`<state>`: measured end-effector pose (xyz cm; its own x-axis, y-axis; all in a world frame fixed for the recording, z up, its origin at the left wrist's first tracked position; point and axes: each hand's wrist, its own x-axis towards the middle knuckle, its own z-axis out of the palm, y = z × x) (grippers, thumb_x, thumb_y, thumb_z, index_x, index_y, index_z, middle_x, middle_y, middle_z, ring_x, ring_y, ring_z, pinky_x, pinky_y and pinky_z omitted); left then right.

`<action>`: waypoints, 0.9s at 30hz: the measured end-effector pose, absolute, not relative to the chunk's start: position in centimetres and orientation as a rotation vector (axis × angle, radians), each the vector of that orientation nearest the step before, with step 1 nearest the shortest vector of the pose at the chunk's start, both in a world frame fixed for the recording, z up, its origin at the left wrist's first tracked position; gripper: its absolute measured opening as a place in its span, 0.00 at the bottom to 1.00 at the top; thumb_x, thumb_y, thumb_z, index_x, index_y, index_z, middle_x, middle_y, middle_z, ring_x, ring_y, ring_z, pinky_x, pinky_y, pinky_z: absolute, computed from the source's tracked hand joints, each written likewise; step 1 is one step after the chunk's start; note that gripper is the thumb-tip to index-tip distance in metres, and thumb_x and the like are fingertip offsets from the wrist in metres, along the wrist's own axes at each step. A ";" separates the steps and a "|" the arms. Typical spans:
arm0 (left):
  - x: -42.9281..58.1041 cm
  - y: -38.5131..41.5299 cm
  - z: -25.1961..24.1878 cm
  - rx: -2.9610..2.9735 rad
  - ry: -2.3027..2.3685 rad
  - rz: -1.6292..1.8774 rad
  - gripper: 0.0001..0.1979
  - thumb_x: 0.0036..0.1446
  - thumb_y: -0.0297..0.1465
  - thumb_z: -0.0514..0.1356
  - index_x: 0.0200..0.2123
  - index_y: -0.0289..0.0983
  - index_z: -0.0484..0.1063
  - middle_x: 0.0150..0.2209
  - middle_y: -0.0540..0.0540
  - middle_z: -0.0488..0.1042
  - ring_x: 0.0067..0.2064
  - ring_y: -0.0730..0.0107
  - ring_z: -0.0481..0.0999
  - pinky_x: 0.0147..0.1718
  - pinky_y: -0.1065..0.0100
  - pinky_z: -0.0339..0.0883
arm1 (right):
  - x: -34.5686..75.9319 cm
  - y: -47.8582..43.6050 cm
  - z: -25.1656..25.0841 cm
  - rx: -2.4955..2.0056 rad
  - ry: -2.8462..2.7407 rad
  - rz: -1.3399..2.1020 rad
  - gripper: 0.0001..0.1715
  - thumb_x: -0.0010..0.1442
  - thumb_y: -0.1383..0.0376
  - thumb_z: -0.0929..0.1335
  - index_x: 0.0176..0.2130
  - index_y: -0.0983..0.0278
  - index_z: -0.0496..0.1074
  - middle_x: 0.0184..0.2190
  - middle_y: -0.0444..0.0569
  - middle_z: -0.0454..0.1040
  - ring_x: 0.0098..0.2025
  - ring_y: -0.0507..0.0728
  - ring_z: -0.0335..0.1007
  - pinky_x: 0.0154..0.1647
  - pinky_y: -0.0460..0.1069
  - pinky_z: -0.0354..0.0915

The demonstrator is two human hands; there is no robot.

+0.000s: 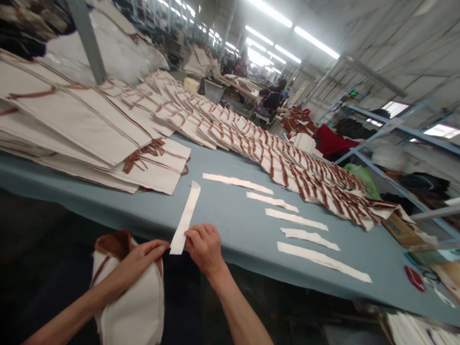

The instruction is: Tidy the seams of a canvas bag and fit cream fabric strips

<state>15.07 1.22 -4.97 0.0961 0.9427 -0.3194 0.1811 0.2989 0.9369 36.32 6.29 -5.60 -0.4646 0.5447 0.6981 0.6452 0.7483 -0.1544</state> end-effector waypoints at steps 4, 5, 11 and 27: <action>15.3 1.2 -4.4 1.048 1.325 0.830 0.25 0.54 0.55 0.59 0.38 0.39 0.80 0.43 0.42 0.85 0.53 0.42 0.79 0.57 0.54 0.68 | 35.6 6.1 -5.6 -0.943 -2.119 -0.126 0.07 0.68 0.73 0.69 0.40 0.60 0.72 0.35 0.48 0.79 0.37 0.59 0.71 0.40 0.54 0.64; 15.4 1.3 -4.3 1.027 1.320 0.845 0.26 0.54 0.55 0.59 0.37 0.39 0.80 0.42 0.42 0.84 0.53 0.43 0.78 0.56 0.54 0.69 | 35.5 6.0 -5.7 -0.950 -2.111 -0.124 0.07 0.68 0.73 0.69 0.40 0.60 0.73 0.35 0.49 0.79 0.37 0.59 0.71 0.40 0.54 0.64; 16.1 2.2 -3.9 0.950 1.247 0.909 0.22 0.53 0.53 0.62 0.32 0.39 0.77 0.33 0.47 0.79 0.43 0.53 0.76 0.49 0.60 0.69 | 35.1 6.0 -6.0 -0.951 -2.127 -0.145 0.07 0.68 0.71 0.70 0.39 0.59 0.74 0.34 0.48 0.78 0.37 0.59 0.70 0.40 0.54 0.64; 16.4 3.2 -4.0 0.957 1.159 0.949 0.21 0.49 0.49 0.68 0.26 0.36 0.75 0.25 0.52 0.70 0.31 0.66 0.65 0.36 0.67 0.62 | 34.7 3.7 -3.7 -0.940 -2.138 0.085 0.10 0.73 0.64 0.68 0.37 0.58 0.76 0.34 0.48 0.81 0.34 0.58 0.72 0.39 0.54 0.62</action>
